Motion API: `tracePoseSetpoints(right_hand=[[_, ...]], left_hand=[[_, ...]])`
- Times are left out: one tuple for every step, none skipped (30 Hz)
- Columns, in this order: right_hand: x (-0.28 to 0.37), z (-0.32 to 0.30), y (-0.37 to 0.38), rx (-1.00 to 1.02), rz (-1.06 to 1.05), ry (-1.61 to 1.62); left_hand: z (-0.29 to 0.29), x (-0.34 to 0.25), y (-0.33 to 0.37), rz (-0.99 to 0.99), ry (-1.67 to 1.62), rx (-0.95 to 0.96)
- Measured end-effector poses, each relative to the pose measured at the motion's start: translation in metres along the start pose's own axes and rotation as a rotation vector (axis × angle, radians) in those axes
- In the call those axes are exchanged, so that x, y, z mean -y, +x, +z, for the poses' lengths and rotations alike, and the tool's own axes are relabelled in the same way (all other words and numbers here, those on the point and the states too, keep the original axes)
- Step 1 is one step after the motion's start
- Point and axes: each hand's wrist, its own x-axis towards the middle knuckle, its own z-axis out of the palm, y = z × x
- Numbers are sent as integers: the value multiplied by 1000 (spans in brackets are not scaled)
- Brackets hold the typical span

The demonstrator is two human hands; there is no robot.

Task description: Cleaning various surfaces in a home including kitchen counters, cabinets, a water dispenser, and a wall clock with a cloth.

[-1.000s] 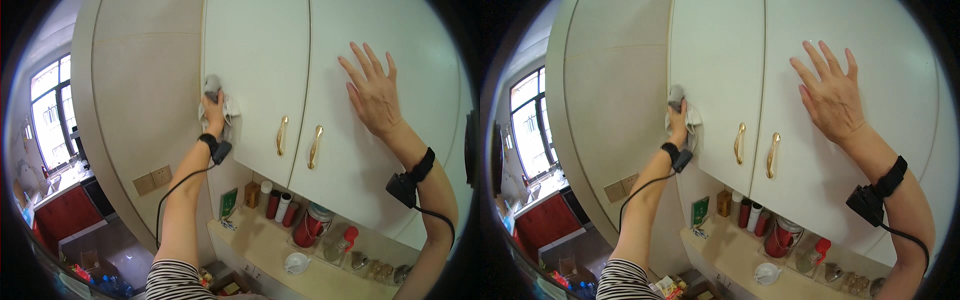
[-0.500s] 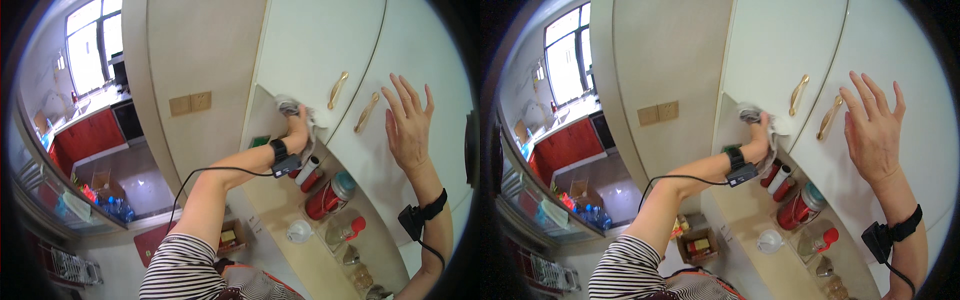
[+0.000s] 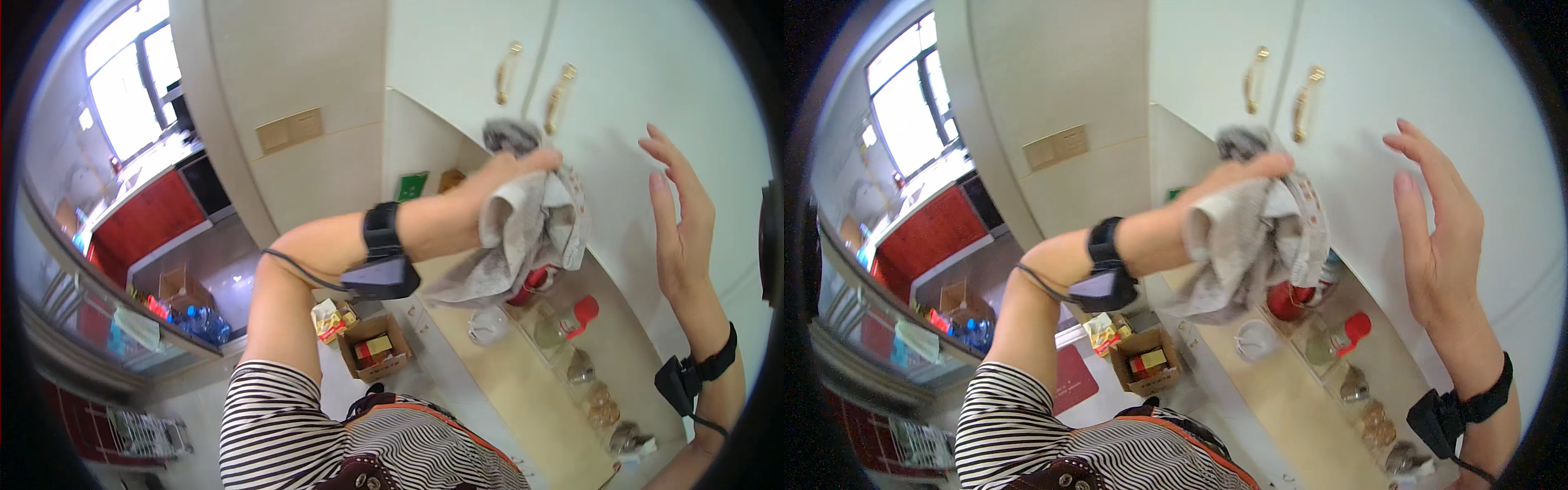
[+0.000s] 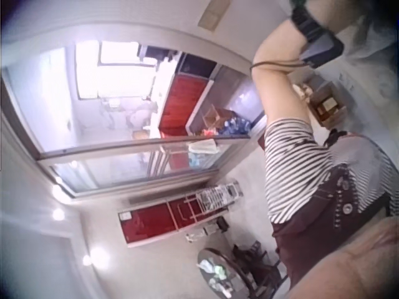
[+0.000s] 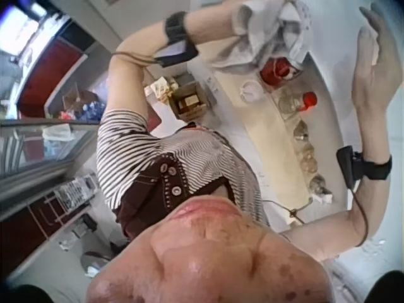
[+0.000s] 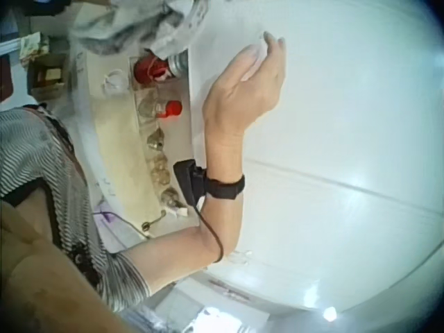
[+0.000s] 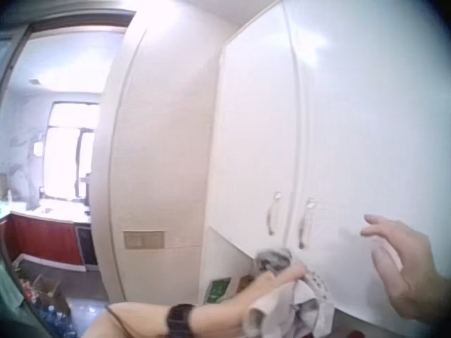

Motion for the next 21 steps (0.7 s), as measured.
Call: tracePoseSetpoints(right_hand=[[9,-11,-1,-25,120,178],[15,-22,-3,-64,253,339],[29,-26,-1,-198,240,314],[37,-29,1,-327,233,255],[34,-39,-3,-344,288,150],[26,-47,-7,-416,62,-55],[9,-60,-12,-428,-154,-308],[-9,-59,2,-497,-420,-536],[42,-39,16,-609,-239,-464],[32,-58,-4,-610,-217,-572],[26,-44,5,-617,-193,-649],[13,-39,12,-625,-179,-710],[-1,-31,27,-634,-168,-765],[-16,-26,40,-646,-160,-801],[-28,-20,48,-660,-155,-828],[-40,-16,61,-682,-153,-843],[-54,-13,72,-699,-152,-862],[-55,-12,77,-739,-168,-832],[-69,-8,82,-720,-157,-890],[-80,-1,87,-730,-141,-843],[-83,10,100,-765,-139,-766]], left_hand=[[-10,-19,-2,102,58,32],[1,-36,6,206,103,83],[6,-56,14,313,150,128],[12,-74,26,423,170,193],[11,-91,34,546,174,256],[29,-115,71,678,168,306],[82,-125,59,812,109,381],[111,-148,65,810,99,230],[103,-170,107,1166,-7,562],[106,-190,147,1530,-168,896],[140,-197,155,1570,-284,961],[168,-204,157,1778,-196,842],[195,-210,154,1966,-108,686],[215,-215,150,2126,-6,496],[232,-217,147,2256,102,277],[244,-220,144,2358,227,36],[253,-220,140,2374,44,-7],[238,-217,149,2386,-71,-55],[234,-214,155,2279,48,244],[230,-212,169,2152,174,532],[222,-215,187,2169,160,524]])
